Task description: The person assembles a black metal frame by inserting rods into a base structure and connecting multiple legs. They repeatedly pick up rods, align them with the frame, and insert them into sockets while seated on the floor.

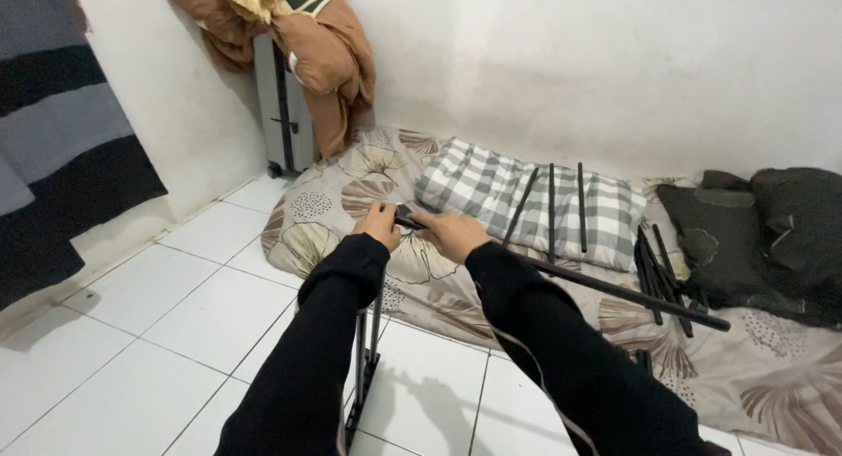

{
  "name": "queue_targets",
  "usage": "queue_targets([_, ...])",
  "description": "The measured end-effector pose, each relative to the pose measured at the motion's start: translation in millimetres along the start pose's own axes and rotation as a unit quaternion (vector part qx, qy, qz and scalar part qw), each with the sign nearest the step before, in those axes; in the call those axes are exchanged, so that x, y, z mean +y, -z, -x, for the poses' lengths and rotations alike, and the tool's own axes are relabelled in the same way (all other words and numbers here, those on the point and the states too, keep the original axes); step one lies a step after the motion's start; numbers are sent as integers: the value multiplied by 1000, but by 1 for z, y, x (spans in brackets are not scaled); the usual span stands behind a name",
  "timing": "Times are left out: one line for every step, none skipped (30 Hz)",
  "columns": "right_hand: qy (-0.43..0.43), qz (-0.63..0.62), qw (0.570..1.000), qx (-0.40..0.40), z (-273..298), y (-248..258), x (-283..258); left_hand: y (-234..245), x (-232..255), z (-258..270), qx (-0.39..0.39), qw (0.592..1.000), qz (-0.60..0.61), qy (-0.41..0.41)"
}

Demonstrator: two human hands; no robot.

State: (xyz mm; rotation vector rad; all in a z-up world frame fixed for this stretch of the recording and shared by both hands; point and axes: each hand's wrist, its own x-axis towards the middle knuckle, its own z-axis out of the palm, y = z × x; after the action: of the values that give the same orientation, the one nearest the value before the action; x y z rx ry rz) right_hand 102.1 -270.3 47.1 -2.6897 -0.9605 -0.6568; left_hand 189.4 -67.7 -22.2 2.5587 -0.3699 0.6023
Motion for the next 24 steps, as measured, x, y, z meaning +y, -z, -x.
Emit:
queue_targets([-35, 44, 998, 1, 8, -3, -4, -18, -12, -5, 14, 999, 31, -5])
queue_targets([-41, 70, 996, 40, 17, -10, -8, -33, -21, -10, 28, 998, 63, -9])
queue_targets([-45, 96, 991, 80, 25, -18, -12, -44, -29, -11, 19, 998, 59, -3])
queue_targets([-49, 123, 984, 120, 31, -27, -15, -51, -36, -8, 10, 998, 55, 2])
queue_targets([-42, 120, 983, 131, 34, -35, -17, -52, -41, -8, 2, 999, 49, 6])
queue_targets([-35, 117, 982, 141, 34, -43, -17, -49, -45, -8, 0, 999, 52, 0])
queue_targets([-27, 114, 982, 151, 33, -50, -13, -45, -47, -6, -2, 999, 54, -6])
queue_targets([-21, 89, 986, 136, 27, -52, -6, -38, -47, -4, -5, 998, 57, -12])
queue_targets([-11, 61, 991, 117, 20, -54, 2, -29, -46, 1, -19, 996, 77, 34])
queue_targets([-2, 33, 995, 98, 12, -56, 9, -19, -45, 4, -33, 992, 97, 80])
queue_targets([-80, -89, 993, 0, 0, -54, 19, -8, -43, 7, -44, 984, 116, 128])
queue_targets([-155, -207, 961, -100, -11, -50, 32, 0, -38, 10, -59, 984, 114, 122])
queue_targets([-222, -317, 901, -198, -19, -47, 41, 7, -33, 11, -71, 984, 113, 117])
queue_targets([-226, -337, 889, -212, -23, -46, 47, 13, -28, 14, -83, 984, 111, 112])
queue_targets([-229, -357, 878, -222, -27, -43, 50, 19, -23, 15, -83, 974, 162, 133])
queue_targets([-232, -377, 866, -232, -27, -42, 49, 23, -19, 18, -82, 962, 212, 154])
queue_targets([-192, -279, 926, -165, -19, -40, 48, 24, -12, 19, -81, 944, 268, 171])
queue_targets([-145, -177, 969, -94, -8, -40, 44, 25, -8, 20, -80, 943, 277, 169])
queue_targets([-95, -74, 993, -20, 3, -44, 36, 27, -6, 22, -80, 942, 282, 165])
queue_targets([-53, 0, 998, 29, 15, -48, 29, 29, -6, 23, -80, 941, 287, 161])
queue_targets([-10, 73, 994, 79, 25, -52, 23, 31, -6, 25, -75, 946, 278, 147])
queue_targets([32, 145, 981, 128, 32, -54, 20, 32, -7, 25, -69, 951, 269, 134])
queue_targets([31, 103, 986, 124, 32, -53, 22, 32, -8, 24, -65, 956, 260, 122])
queue_targets([30, 61, 990, 120, 29, -50, 27, 31, -9, 21, -73, 950, 271, 136])
